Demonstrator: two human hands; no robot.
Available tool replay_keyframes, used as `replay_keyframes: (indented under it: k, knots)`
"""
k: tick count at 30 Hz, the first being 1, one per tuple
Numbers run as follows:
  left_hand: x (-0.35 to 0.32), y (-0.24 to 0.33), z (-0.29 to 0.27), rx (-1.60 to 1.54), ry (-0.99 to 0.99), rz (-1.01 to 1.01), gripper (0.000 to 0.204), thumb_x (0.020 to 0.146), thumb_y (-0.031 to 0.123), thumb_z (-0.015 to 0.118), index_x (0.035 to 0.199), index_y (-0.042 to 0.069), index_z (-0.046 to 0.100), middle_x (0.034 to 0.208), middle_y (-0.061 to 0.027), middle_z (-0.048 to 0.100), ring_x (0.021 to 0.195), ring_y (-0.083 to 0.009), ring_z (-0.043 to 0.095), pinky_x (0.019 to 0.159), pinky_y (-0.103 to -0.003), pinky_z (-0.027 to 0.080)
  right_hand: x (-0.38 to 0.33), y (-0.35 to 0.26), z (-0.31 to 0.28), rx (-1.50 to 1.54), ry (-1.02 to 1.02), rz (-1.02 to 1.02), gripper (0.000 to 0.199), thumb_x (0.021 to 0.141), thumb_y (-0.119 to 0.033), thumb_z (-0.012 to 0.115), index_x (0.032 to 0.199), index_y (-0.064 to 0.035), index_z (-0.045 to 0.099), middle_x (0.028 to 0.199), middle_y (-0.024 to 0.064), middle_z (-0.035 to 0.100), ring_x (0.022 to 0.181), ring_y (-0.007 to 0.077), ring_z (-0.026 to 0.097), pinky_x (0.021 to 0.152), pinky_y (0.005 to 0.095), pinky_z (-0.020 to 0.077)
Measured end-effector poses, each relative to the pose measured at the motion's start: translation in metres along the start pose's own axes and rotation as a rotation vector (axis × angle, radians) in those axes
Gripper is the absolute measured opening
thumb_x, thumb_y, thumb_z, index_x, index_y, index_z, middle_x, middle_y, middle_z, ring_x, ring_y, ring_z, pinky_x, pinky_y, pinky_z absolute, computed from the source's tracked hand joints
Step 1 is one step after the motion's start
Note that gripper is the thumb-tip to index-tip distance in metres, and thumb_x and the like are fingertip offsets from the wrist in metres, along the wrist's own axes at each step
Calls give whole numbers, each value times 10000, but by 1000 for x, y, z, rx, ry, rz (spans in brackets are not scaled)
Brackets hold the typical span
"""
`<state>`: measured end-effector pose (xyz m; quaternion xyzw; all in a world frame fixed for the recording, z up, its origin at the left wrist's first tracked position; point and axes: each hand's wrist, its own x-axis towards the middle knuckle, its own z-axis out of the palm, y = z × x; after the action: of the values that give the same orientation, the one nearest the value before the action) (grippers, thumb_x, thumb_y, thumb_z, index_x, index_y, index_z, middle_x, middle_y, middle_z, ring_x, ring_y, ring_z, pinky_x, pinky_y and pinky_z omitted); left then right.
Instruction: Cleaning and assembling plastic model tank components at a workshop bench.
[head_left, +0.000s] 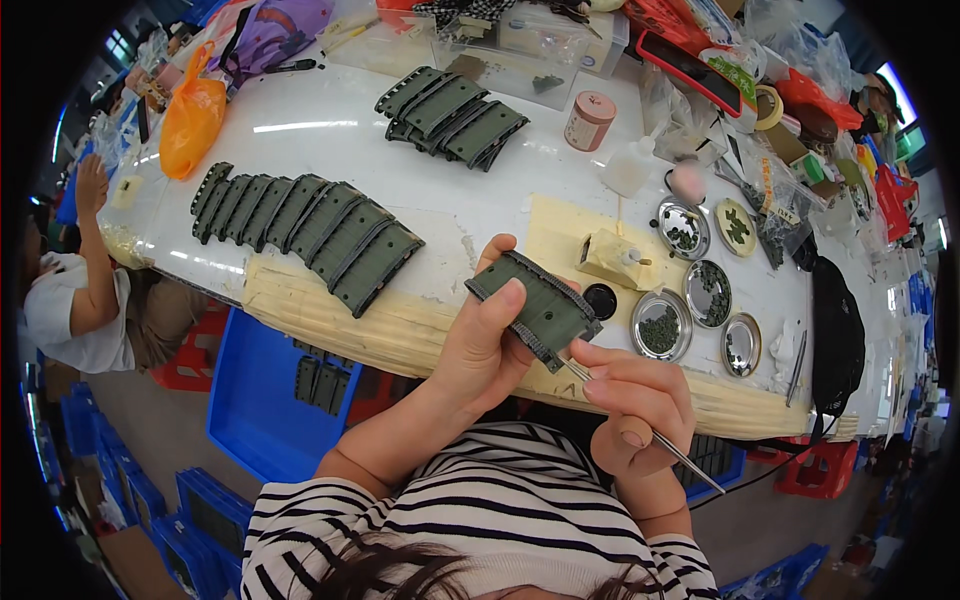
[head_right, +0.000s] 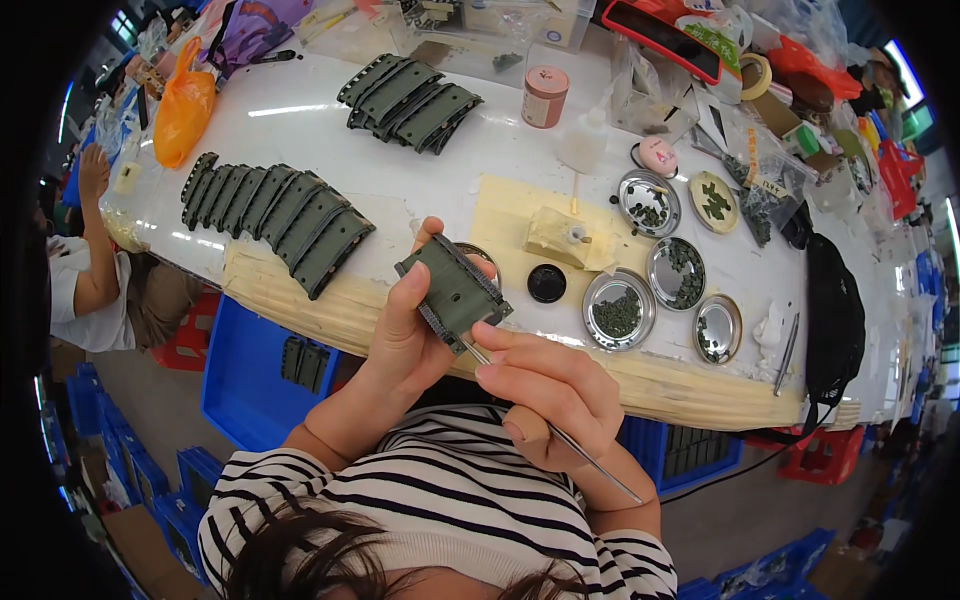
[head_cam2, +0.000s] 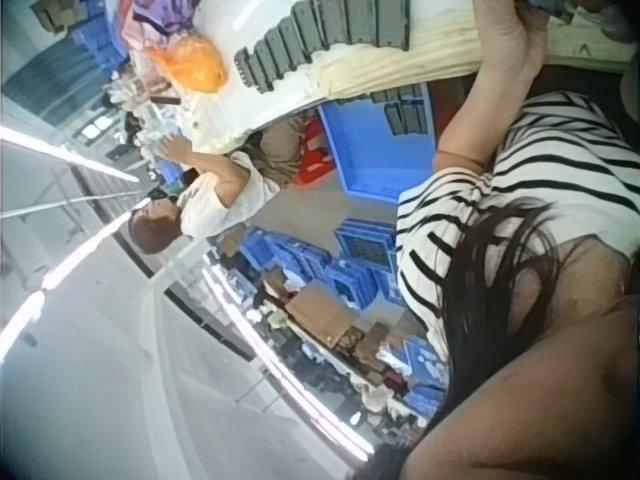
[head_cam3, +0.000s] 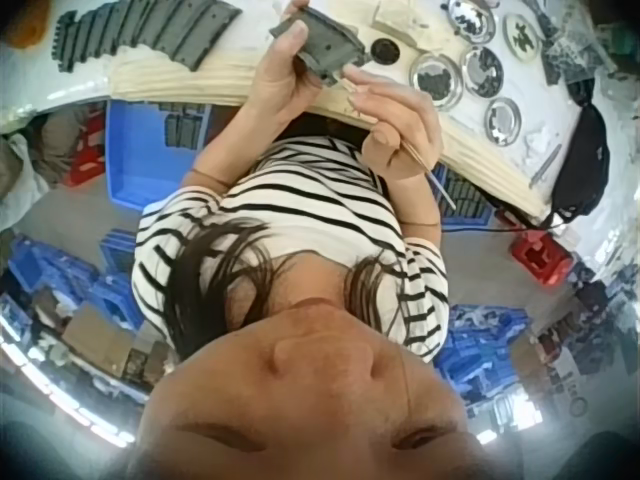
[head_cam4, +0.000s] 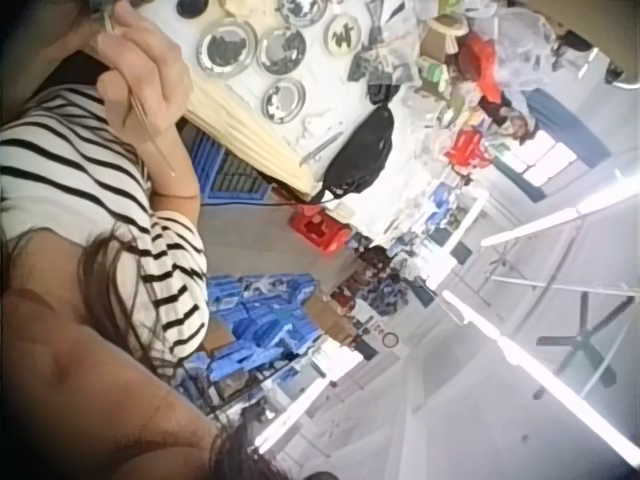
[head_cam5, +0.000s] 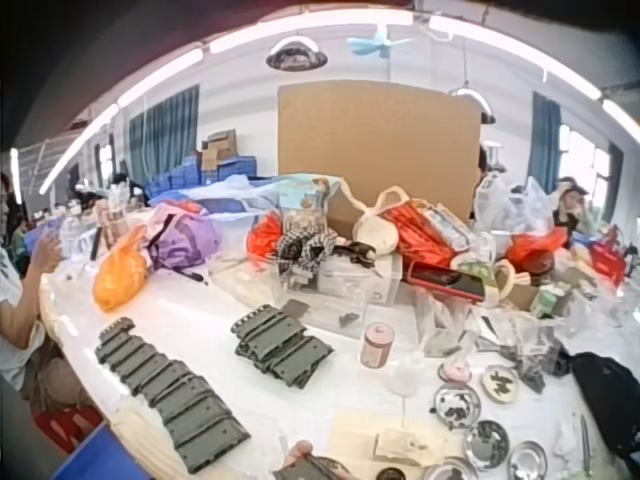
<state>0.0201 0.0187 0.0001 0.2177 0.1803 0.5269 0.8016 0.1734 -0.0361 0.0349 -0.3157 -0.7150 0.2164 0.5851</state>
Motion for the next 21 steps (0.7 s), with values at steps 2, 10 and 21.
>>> replay_keyframes:
  k: [2,10,21]
  knots:
    - [0,0,0,4,8,-11,551,893,384,624,1345,231,348,1112,-166,584,1049,-236,590,889,-374,522,1,-1,-1,5,-9,6,284,932,-228,593,1026,36,642,997,175,627,989,336,663,830,369,568]
    - [2,0,-2,3,-2,-32,574,890,395,627,1351,220,332,1107,-164,580,1048,-230,587,883,-383,527,3,-2,-4,-12,-47,22,309,913,-249,615,1053,24,640,1041,184,635,979,313,665,827,348,561]
    - [3,1,-1,2,-27,-45,574,887,407,628,1338,214,331,1089,-160,586,1050,-226,586,873,-376,535,5,-4,-6,-40,-71,-11,340,867,-253,657,1076,15,638,1077,187,632,979,285,663,827,346,561]
